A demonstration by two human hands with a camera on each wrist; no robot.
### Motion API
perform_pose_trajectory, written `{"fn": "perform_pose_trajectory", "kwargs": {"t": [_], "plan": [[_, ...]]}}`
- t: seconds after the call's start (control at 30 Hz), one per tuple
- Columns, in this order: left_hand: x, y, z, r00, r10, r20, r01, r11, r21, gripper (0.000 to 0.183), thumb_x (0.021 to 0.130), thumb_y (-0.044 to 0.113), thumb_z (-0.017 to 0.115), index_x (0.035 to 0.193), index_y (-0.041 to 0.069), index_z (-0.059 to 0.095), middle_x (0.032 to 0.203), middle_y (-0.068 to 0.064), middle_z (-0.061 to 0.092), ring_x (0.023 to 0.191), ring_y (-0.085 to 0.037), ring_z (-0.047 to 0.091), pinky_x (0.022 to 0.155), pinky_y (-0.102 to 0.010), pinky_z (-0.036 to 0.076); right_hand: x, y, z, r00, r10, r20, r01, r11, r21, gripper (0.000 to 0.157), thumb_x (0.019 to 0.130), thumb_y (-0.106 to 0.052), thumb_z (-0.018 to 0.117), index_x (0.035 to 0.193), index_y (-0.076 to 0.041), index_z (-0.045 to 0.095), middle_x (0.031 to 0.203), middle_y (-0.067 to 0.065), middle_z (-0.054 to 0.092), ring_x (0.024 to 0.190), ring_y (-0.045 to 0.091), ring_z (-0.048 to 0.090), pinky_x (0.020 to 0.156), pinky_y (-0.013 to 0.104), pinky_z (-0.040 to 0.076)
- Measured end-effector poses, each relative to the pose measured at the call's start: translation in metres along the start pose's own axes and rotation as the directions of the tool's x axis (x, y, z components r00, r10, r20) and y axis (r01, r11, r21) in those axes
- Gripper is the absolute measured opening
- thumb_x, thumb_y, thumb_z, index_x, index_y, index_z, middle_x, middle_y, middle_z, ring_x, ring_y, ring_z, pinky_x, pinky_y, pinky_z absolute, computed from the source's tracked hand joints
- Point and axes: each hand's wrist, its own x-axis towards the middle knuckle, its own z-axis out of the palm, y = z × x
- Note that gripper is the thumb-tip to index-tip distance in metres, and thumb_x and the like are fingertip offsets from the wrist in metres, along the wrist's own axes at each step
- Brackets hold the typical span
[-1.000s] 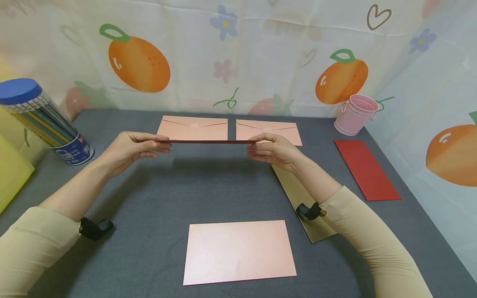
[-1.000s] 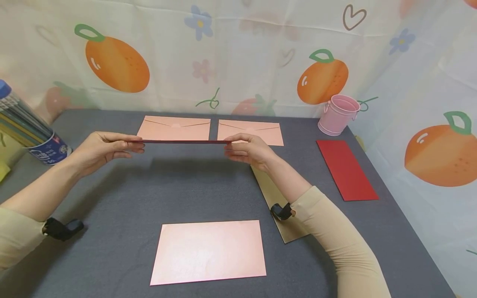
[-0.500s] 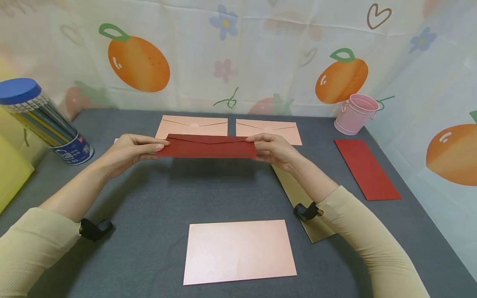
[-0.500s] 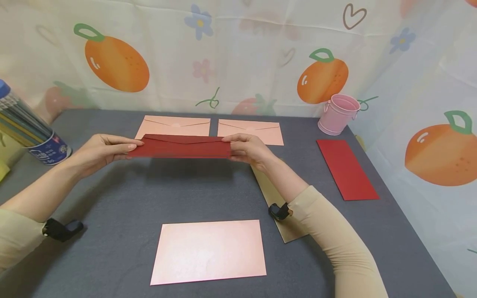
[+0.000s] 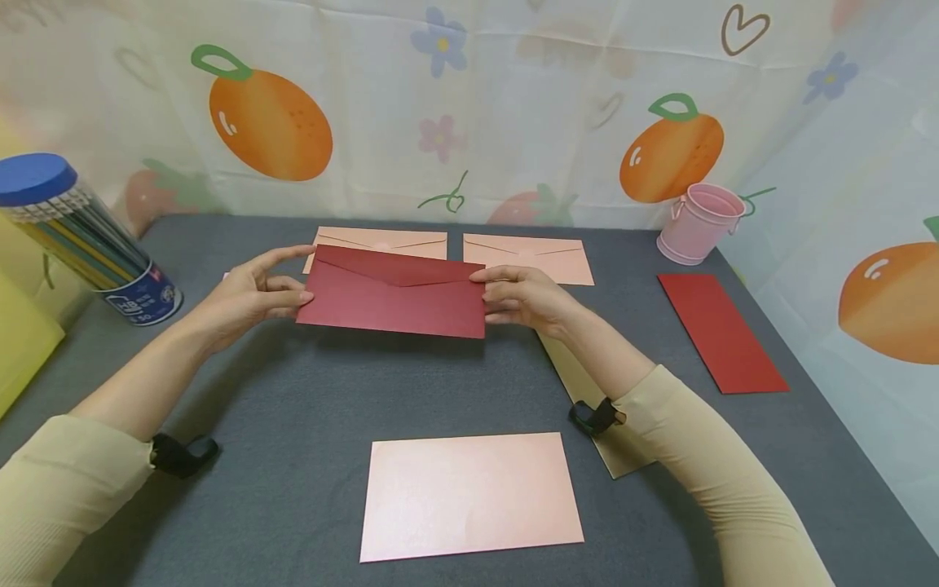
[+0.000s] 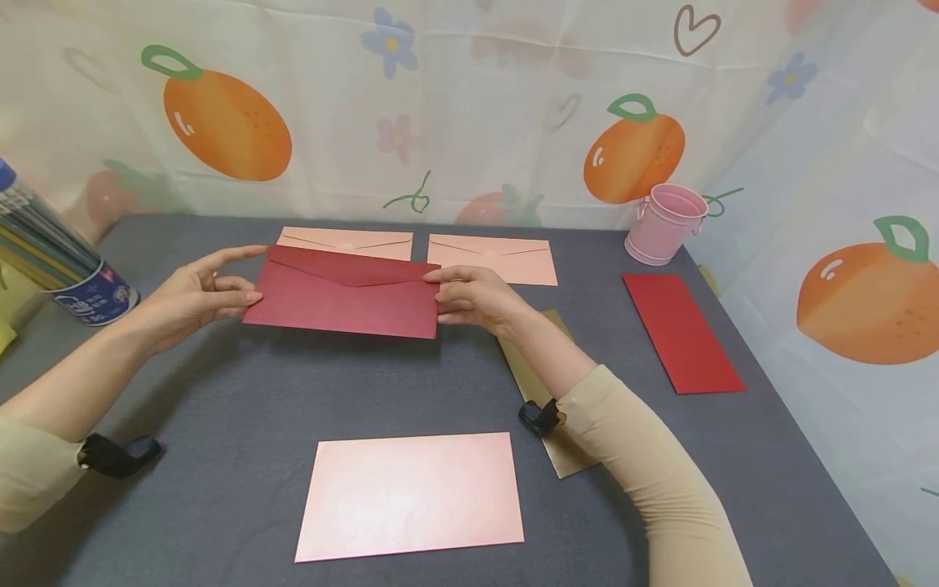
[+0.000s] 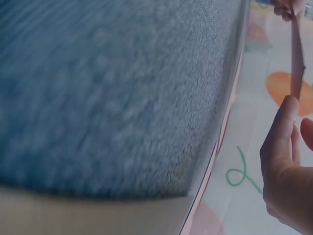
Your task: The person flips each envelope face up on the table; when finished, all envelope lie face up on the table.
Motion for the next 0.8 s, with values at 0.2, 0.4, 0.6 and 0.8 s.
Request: {"fn": "perform_pose_trajectory", "kwargs": {"t": [0.2,0.4,0.6,0.8], "plan": [[0.000,-0.004,-0.006,0.999,-0.004,0.053,0.001,0.999,0.054,0.078,0.095,0.013,0.065,0.158,0.022,0.018,0.088,0.011,0.072,0.082,-0.007,0.069,0.079,-0.024,0.059,0.006,0.002,0.006,1.000,0.005,-0.003,-0.005,1.000,-0.024,0.045,0.093,0.006,0.056,0.137,-0.002,0.053,0.104,0.004,0.056,0.081,0.010,0.060,0.074,0.024,0.060],[0.000,-0.009,-0.017,0.989,-0.051,0.139,0.035,0.993,0.113,0.086,0.093,0.011,0.068,0.158,0.017,0.013,0.085,0.010,0.069,0.084,-0.005,0.068,0.078,-0.024,0.058,0.010,0.003,0.014,1.000,0.007,0.001,-0.007,0.998,-0.057,0.048,0.090,0.009,0.057,0.136,-0.007,0.053,0.100,0.006,0.058,0.081,0.013,0.060,0.071,0.025,0.061],[0.000,-0.014,-0.025,0.979,-0.120,0.167,0.089,0.979,0.181,0.095,0.090,0.015,0.071,0.159,0.013,0.007,0.086,0.007,0.067,0.081,-0.008,0.066,0.078,-0.024,0.059,0.017,0.002,0.024,1.000,-0.003,-0.004,0.003,0.997,-0.076,0.058,0.089,0.008,0.060,0.140,-0.014,0.044,0.099,0.009,0.063,0.083,0.016,0.067,0.069,0.028,0.061],[0.000,-0.020,-0.029,0.975,-0.165,0.147,0.129,0.965,0.230,0.093,0.090,0.017,0.071,0.159,0.012,0.010,0.088,0.005,0.066,0.083,-0.007,0.066,0.080,-0.023,0.059,0.026,0.001,0.031,0.998,0.032,-0.048,-0.035,0.997,-0.062,0.062,0.091,0.006,0.060,0.145,-0.012,0.035,0.115,0.016,0.059,0.084,0.017,0.066,0.069,0.026,0.061]]}}
